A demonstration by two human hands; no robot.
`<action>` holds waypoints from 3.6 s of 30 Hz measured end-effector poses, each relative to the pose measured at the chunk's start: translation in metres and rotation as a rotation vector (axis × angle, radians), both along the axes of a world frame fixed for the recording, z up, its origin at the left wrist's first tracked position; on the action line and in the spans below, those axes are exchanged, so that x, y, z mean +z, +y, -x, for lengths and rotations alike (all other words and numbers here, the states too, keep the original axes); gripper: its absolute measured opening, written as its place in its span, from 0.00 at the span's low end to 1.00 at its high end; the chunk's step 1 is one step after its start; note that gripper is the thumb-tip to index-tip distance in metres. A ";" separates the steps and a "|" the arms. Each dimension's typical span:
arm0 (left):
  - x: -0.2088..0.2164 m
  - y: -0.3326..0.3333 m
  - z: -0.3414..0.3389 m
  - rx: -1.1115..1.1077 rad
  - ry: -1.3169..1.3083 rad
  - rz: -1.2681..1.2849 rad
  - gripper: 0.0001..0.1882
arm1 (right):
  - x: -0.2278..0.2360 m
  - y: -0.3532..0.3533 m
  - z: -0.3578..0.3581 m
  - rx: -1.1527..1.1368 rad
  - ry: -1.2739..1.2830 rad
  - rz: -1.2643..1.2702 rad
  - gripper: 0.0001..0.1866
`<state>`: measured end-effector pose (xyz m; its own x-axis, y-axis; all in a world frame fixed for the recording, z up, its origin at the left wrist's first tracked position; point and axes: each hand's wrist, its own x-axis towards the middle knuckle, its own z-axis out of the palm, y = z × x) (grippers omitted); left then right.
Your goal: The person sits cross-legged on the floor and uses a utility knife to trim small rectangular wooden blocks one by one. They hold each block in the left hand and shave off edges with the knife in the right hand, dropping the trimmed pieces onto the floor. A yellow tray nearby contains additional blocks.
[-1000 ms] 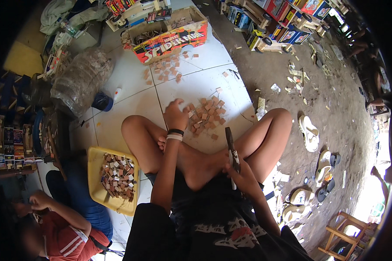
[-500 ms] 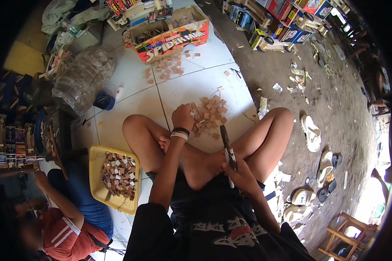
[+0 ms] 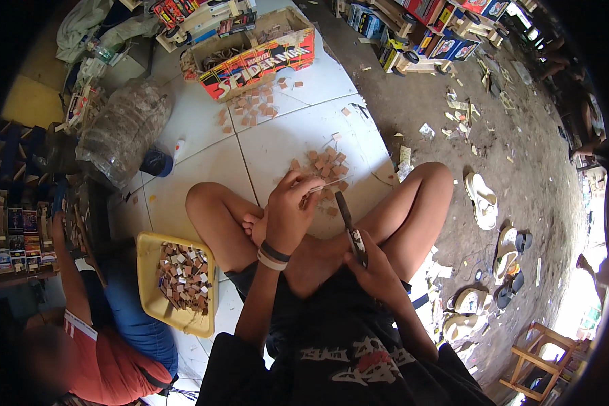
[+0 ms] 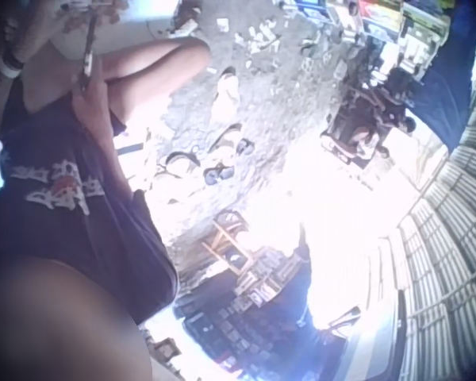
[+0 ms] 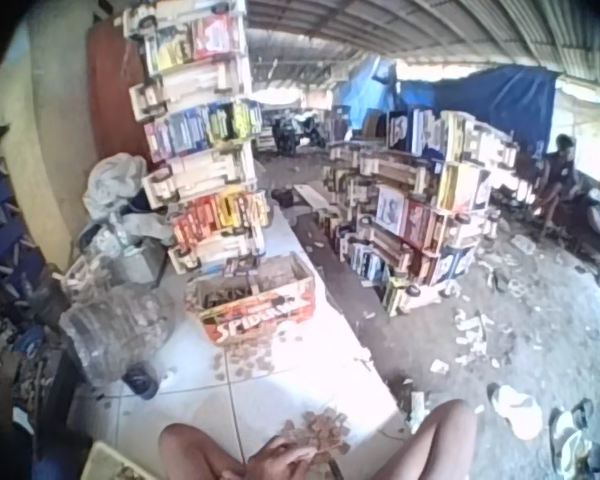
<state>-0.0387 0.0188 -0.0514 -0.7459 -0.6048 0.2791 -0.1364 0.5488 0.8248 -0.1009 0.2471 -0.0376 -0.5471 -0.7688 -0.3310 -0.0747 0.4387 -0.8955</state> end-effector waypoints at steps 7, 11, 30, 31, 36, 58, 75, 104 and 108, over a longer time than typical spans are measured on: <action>0.025 0.015 -0.005 -0.019 0.021 0.015 0.14 | 0.005 -0.006 0.000 -0.008 -0.041 0.077 0.26; 0.027 0.016 -0.005 -0.015 0.009 0.019 0.14 | 0.004 -0.005 -0.002 -0.009 -0.015 0.071 0.26; 0.027 0.015 -0.009 -0.021 -0.006 -0.071 0.14 | 0.027 -0.013 0.000 0.012 0.079 0.064 0.27; 0.025 0.014 -0.009 -0.032 0.034 -0.110 0.13 | 0.028 -0.012 0.002 0.012 -0.047 0.064 0.27; 0.013 0.027 -0.003 -0.053 0.458 -0.626 0.10 | 0.035 -0.011 0.002 -0.070 -0.853 0.113 0.32; 0.018 0.016 -0.027 0.138 0.253 -0.727 0.13 | 0.019 -0.028 -0.001 -0.067 0.280 0.091 0.34; 0.030 0.023 -0.026 0.141 0.222 -0.698 0.12 | 0.041 -0.030 -0.013 0.040 0.259 0.050 0.38; 0.054 -0.010 -0.043 0.124 0.230 -0.832 0.10 | 0.053 -0.031 0.014 0.103 0.251 0.056 0.39; 0.064 -0.018 -0.048 0.026 0.187 -0.940 0.10 | 0.055 -0.024 0.018 0.194 0.231 0.113 0.38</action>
